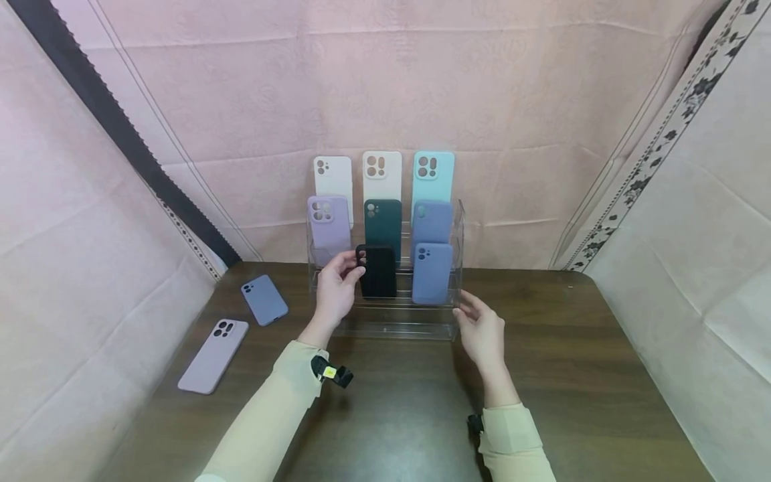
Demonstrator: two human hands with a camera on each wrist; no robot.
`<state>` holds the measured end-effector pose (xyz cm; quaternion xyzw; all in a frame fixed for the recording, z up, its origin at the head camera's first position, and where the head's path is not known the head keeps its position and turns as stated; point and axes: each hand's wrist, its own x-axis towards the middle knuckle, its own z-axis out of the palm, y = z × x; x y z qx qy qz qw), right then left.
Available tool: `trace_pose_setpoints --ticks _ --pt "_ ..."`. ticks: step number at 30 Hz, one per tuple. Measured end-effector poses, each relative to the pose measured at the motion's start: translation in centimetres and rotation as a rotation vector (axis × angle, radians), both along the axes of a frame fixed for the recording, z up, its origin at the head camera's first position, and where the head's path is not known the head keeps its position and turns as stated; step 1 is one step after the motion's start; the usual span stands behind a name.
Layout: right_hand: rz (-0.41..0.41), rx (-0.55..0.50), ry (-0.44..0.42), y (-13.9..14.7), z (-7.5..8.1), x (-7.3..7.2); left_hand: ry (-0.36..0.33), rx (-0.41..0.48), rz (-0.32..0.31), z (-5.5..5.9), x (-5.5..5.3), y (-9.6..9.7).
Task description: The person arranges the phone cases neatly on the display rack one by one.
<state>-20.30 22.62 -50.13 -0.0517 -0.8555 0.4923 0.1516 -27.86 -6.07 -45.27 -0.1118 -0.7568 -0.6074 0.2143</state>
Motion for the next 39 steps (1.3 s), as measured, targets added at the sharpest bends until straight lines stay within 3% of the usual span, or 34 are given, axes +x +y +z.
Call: trace_pose_setpoints --ticks 13,34,39 --pt "0.002 0.003 0.005 -0.07 0.1 0.15 -0.022 -0.061 -0.02 -0.13 -0.24 0.41" --pt "0.001 0.006 -0.014 -0.03 0.15 0.14 -0.116 -0.107 -0.059 0.24 -0.87 0.32" --pt "0.006 0.004 -0.017 0.0 0.12 0.19 -0.123 -0.14 -0.034 0.34 -0.77 0.38"
